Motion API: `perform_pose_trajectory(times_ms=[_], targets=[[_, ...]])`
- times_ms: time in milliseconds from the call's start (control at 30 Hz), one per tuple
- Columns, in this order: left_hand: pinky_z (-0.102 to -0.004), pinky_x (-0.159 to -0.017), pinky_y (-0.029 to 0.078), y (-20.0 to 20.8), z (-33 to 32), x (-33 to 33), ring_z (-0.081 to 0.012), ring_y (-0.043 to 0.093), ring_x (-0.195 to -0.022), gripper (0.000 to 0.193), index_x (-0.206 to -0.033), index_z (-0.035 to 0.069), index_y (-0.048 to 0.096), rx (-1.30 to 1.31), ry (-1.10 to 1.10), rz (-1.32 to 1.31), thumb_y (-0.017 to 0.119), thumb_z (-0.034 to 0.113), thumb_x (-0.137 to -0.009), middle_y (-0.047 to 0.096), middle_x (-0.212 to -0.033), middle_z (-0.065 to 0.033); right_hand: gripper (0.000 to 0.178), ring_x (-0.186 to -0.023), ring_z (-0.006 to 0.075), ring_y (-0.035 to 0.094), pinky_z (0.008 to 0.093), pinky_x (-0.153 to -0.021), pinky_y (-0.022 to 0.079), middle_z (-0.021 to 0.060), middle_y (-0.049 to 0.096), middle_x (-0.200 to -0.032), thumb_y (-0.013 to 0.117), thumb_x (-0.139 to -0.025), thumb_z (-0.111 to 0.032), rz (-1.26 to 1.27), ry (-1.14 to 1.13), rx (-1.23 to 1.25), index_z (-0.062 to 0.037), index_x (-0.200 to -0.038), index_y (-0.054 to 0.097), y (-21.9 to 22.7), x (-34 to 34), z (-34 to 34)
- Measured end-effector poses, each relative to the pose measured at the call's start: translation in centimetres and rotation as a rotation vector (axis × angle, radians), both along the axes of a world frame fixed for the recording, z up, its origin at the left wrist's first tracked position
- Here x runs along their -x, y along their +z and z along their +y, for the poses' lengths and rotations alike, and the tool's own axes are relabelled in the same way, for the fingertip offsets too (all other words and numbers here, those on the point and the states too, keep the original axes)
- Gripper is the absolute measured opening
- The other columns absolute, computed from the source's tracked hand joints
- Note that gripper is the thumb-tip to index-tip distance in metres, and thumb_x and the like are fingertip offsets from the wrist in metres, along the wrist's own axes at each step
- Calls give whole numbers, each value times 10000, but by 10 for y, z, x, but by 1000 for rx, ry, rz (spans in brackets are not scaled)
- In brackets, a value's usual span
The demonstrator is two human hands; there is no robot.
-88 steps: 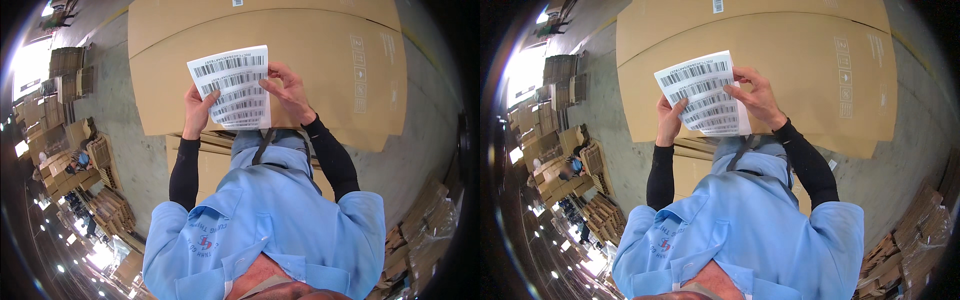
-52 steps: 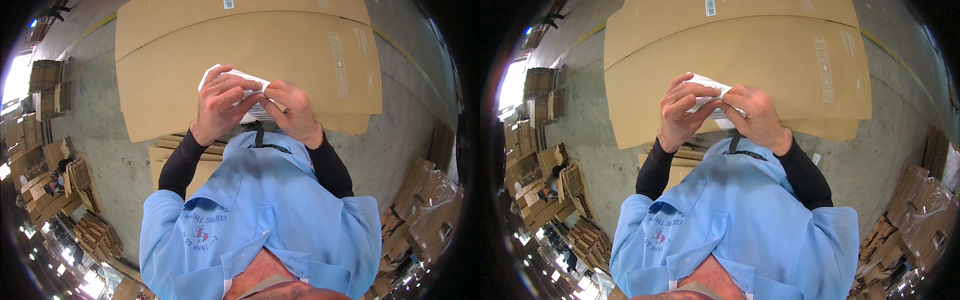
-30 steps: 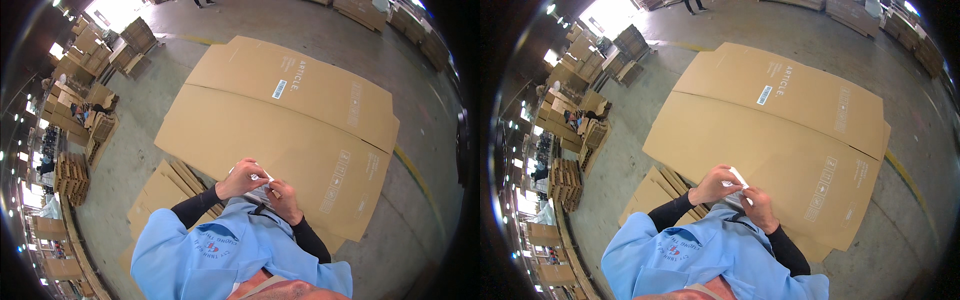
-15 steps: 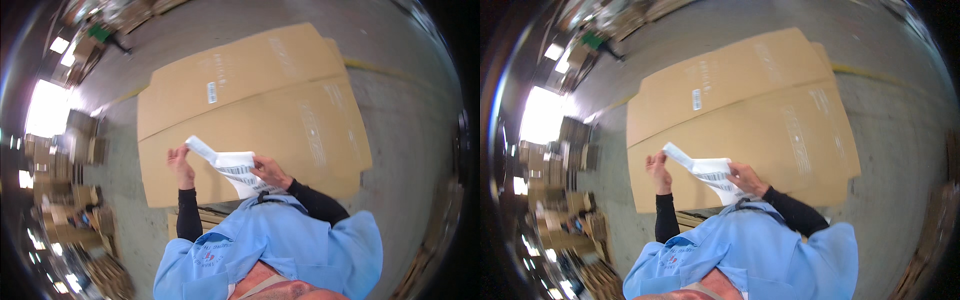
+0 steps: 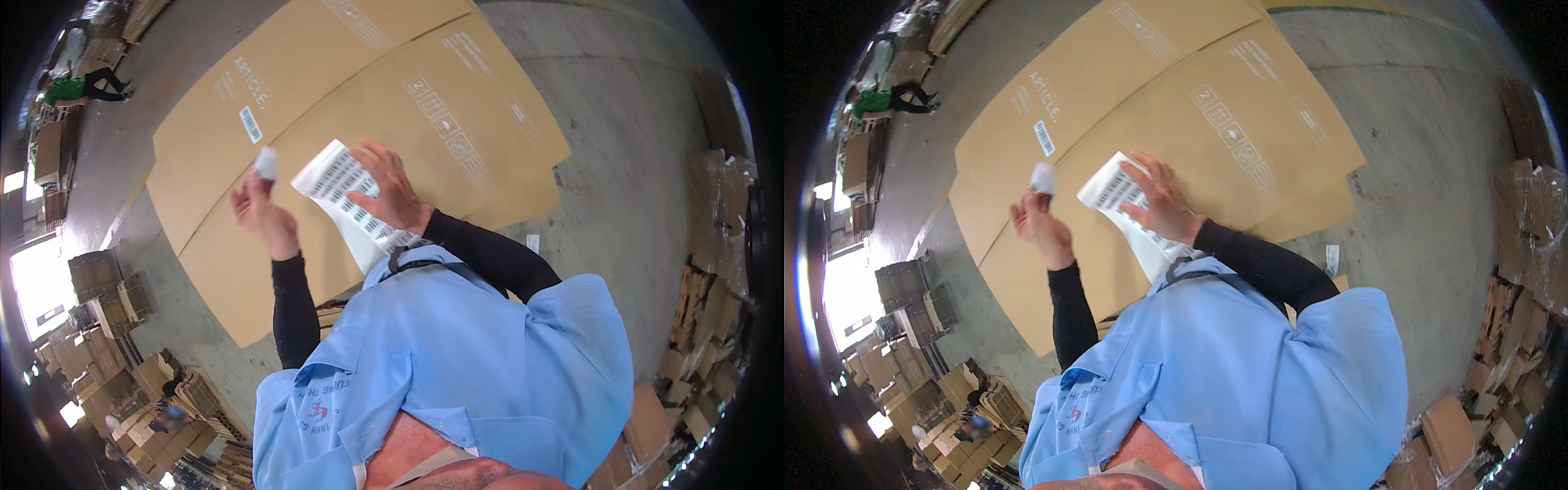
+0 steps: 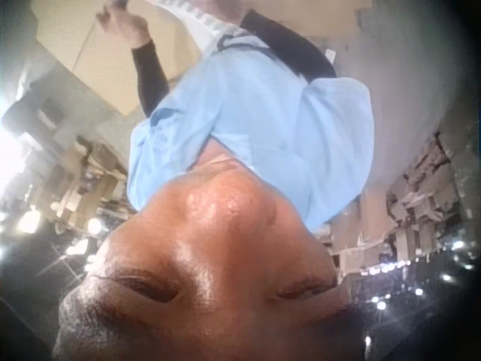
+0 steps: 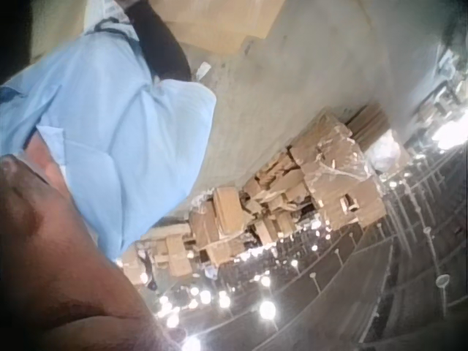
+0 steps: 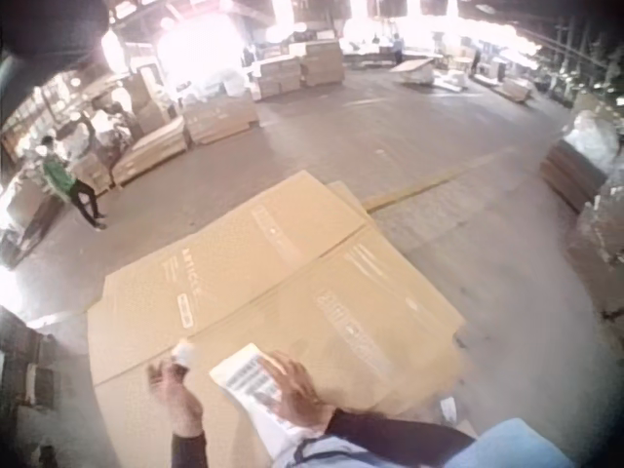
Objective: The person repeatedly peels barcode labels from a roll and sticks them onto flat cardboard boxes. They smooth each label with their hands and move to the next box, continuing the process throughout the clip.
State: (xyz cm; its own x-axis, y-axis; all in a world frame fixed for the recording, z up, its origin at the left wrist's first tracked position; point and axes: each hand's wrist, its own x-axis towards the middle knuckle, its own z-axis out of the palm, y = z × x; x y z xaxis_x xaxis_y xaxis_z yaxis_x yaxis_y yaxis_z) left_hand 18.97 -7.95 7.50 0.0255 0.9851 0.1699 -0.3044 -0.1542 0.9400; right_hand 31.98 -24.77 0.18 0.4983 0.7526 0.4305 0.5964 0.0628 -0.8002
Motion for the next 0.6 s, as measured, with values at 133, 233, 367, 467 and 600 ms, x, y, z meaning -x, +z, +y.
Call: perform_pose_trajectory(times_ms=[133, 233, 367, 467, 600], targets=[[-325, -699, 604, -24, -56, -53, -193, 695, -797, 140, -887, 82, 517, 258, -291, -17, 614, 30, -975, 695, -910, -100, 719, -1327, 387, 429, 491, -1074, 370, 195, 436, -1460, 808, -757, -146, -107, -28, -63, -53, -1404, 507, 18, -11, 4], [-248, -677, 582, -29, -82, -79, -97, 632, -741, 123, -928, 18, 589, 327, -437, -41, 615, 106, -1009, 627, -844, -45, 646, -1307, 381, 455, 488, -1046, 385, 189, 469, -1439, 778, -772, -142, -119, -138, -63, -46, -1365, 540, 16, -22, -1], [-268, -776, 549, -27, -99, -99, -106, 641, -822, 129, -963, 66, 580, 298, -653, 102, 556, 165, -1042, 669, -933, -42, 547, -1223, 379, 555, 458, -1028, 433, 182, 564, -1372, 745, -841, -136, -134, -266, -132, -26, -1346, 563, 5, -39, -24], [-346, -910, 509, -24, -110, -106, -160, 609, -1038, 253, -1029, 77, 548, 385, -881, 45, 535, 328, -1057, 616, -1186, -84, 395, -1097, 335, 648, 419, -948, 502, 157, 672, -1238, 679, -922, -133, -96, -391, -143, -4, -1290, 614, 2, -51, -37], [-421, -1073, 441, -17, -115, -123, -294, 509, -1329, 525, -1370, 17, 416, 154, -927, 223, 629, 318, -997, 500, -1461, -193, 367, -989, 137, 677, 264, -838, 537, 114, 721, -1133, 671, -955, -83, 746, -379, -99, 46, -1294, 611, 12, -75, -56]])
